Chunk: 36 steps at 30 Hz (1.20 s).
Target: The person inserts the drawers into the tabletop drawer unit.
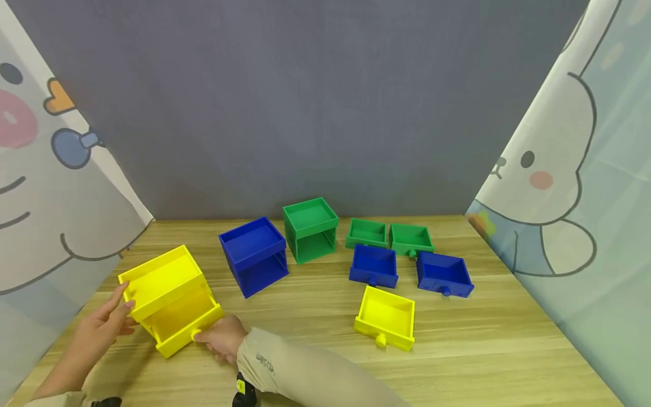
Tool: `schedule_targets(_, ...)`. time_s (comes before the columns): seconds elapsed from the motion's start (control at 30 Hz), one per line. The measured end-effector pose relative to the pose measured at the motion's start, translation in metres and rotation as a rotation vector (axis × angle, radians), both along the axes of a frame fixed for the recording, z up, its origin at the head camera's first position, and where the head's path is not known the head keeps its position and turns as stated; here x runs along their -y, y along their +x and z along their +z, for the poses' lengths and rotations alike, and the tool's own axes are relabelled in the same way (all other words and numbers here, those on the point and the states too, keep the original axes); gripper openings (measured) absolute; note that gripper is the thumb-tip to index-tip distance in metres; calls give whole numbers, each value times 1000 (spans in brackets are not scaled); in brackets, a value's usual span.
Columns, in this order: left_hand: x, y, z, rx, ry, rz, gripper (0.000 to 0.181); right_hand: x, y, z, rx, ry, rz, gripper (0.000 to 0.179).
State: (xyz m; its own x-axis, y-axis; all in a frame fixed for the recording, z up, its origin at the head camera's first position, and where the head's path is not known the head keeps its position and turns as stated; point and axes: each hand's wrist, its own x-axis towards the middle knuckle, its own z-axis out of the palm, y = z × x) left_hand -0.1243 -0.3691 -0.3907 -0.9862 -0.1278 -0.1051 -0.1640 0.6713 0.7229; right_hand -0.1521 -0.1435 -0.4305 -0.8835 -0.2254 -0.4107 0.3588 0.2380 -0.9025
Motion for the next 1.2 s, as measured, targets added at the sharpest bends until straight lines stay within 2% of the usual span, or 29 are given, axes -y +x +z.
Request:
schedule_targets(0.23, 0, -1, 2, -26, -7, -4, 65, 8, -2, 4, -19, 14, -39, 40)
schedule_targets(0.4, 1, -2, 5, -30, -12, -9, 65, 8, -7, 6, -37, 80, 9, 43)
schedule_targets(0.53, -1, -4, 5, -37, -15, -20, 67, 0, -13, 7, -3, 17, 47, 42)
schedule_targets(0.73, -3, -2, 3, -45, 15, -18, 66, -6, -16, 3, 54, -93, 64, 30)
schedule_targets(0.93, -6, -1, 2, -62, 12, -19, 65, -3, -13, -3, 60, -96, 58, 28)
schedule_targets(1.2, -8, 3, 2, -83, 0, -13, 64, 1, -8, -2, 35, -96, 18, 32)
